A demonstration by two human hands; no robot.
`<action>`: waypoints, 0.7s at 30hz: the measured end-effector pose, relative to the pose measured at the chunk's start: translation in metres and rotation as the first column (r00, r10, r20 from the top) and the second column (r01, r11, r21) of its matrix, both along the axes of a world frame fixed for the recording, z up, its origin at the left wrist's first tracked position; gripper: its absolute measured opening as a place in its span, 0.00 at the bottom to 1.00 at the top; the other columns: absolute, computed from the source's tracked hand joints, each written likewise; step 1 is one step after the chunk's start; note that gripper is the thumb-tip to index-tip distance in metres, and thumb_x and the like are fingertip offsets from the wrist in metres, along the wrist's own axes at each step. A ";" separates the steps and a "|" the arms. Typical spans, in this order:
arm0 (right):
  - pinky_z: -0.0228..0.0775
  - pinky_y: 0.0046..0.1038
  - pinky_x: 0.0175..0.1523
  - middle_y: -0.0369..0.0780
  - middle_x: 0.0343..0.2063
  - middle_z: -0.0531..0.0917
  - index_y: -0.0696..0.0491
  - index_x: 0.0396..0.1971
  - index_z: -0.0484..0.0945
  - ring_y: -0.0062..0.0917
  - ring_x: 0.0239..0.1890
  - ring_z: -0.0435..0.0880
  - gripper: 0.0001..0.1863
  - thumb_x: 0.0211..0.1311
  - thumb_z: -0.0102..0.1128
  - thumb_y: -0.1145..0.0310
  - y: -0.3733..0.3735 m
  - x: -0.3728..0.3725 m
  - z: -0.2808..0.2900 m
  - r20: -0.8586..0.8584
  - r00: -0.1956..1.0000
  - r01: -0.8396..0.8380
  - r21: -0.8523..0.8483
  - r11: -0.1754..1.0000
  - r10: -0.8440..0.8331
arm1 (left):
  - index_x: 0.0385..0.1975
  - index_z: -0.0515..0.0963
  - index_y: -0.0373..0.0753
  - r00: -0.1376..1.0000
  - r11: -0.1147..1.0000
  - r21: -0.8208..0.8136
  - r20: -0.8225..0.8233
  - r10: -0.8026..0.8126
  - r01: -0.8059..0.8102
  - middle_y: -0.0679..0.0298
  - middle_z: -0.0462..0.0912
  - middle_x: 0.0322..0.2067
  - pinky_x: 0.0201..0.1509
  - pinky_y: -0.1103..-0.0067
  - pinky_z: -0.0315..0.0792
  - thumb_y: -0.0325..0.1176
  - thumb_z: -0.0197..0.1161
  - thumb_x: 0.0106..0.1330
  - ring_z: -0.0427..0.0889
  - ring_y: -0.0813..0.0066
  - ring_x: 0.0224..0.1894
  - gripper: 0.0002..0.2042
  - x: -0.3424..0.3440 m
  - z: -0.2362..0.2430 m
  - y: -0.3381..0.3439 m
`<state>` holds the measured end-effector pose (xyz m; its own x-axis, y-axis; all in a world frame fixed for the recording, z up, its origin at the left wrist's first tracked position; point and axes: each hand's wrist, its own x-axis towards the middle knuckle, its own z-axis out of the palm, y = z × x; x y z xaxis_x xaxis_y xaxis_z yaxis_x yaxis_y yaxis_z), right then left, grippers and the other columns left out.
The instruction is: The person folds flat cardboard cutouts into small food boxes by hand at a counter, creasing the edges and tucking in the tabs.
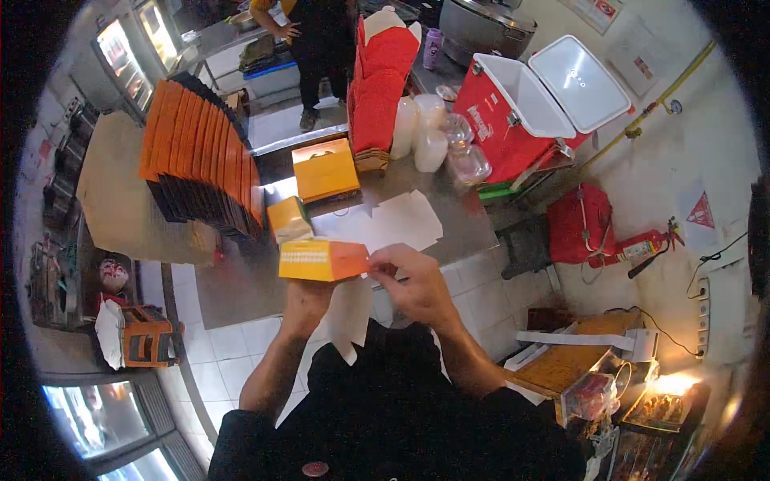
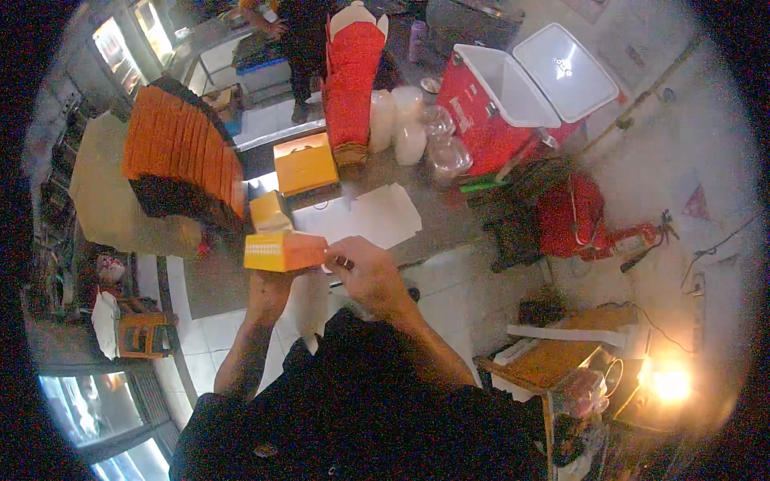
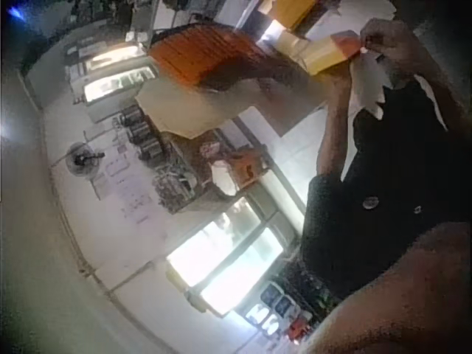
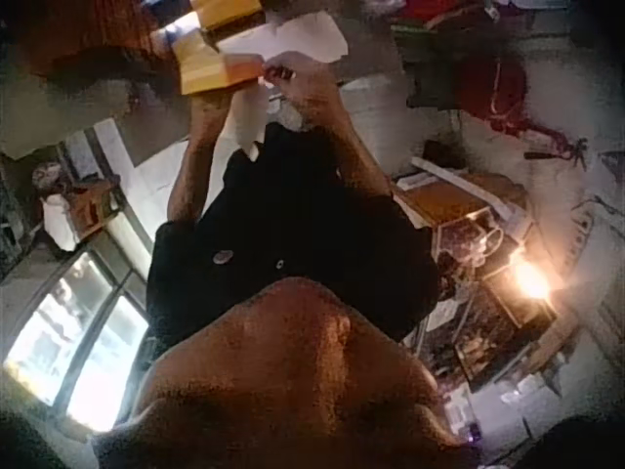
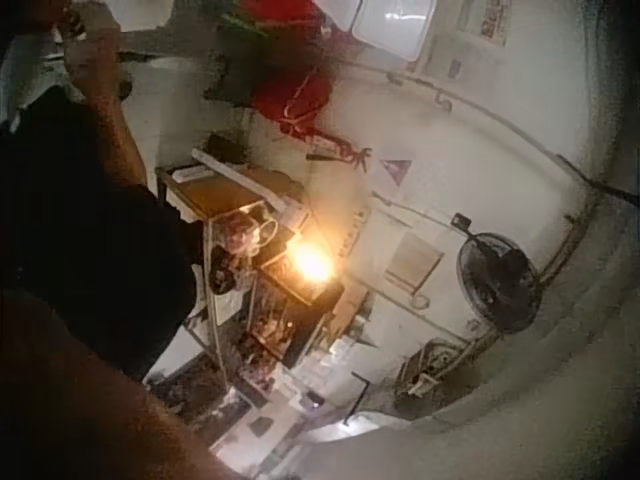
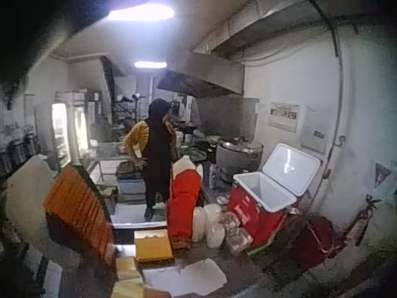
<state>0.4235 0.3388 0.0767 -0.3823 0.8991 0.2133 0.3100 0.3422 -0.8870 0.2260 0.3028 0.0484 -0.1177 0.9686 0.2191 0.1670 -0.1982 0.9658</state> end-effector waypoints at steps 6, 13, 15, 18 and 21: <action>0.76 0.26 0.45 0.41 0.35 0.85 0.58 0.36 0.83 0.25 0.37 0.85 0.08 0.56 0.69 0.77 0.003 -0.005 0.011 0.038 0.996 -0.081 0.046 0.996 0.079 | 0.49 0.78 0.32 0.926 0.951 -0.242 0.365 -0.094 0.192 0.57 0.85 0.44 0.55 0.73 0.78 0.22 0.68 0.62 0.84 0.69 0.47 0.15 -0.002 0.016 -0.009; 0.76 0.26 0.46 0.40 0.33 0.86 0.58 0.36 0.83 0.27 0.37 0.86 0.09 0.55 0.70 0.75 0.000 -0.017 0.019 -0.018 0.997 -0.078 -0.047 0.996 0.078 | 0.50 0.77 0.31 0.944 0.913 -0.385 0.329 -0.001 0.135 0.56 0.84 0.46 0.56 0.71 0.78 0.23 0.69 0.62 0.84 0.69 0.48 0.16 -0.007 0.014 -0.009; 0.77 0.28 0.46 0.40 0.34 0.86 0.58 0.38 0.84 0.30 0.38 0.86 0.09 0.56 0.69 0.76 0.000 -0.021 0.020 0.062 0.995 -0.080 0.085 0.993 0.075 | 0.50 0.77 0.31 0.893 0.969 -0.219 0.449 -0.001 0.111 0.57 0.84 0.46 0.56 0.72 0.78 0.24 0.68 0.63 0.83 0.70 0.48 0.16 -0.005 0.008 -0.010; 0.77 0.29 0.48 0.42 0.40 0.84 0.58 0.39 0.84 0.33 0.41 0.85 0.09 0.57 0.67 0.77 0.000 -0.022 0.018 0.058 0.989 -0.144 0.111 0.983 0.138 | 0.50 0.77 0.30 0.869 0.961 -0.241 0.495 0.004 0.133 0.58 0.84 0.46 0.55 0.73 0.79 0.24 0.67 0.64 0.83 0.72 0.48 0.15 -0.006 0.000 -0.009; 0.77 0.29 0.50 0.43 0.45 0.80 0.57 0.40 0.84 0.34 0.46 0.84 0.09 0.60 0.62 0.79 -0.002 -0.019 0.010 0.071 0.989 -0.139 0.149 0.979 0.130 | 0.49 0.78 0.30 0.907 0.966 -0.236 0.421 0.001 0.109 0.59 0.84 0.47 0.53 0.75 0.78 0.25 0.67 0.65 0.82 0.73 0.48 0.14 -0.004 -0.003 -0.008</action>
<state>0.4040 0.3367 0.0867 -0.5138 0.7970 0.3173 0.3035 0.5149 -0.8018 0.2216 0.2947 0.0455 -0.0906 0.9921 -0.0863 -0.2633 0.0597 0.9629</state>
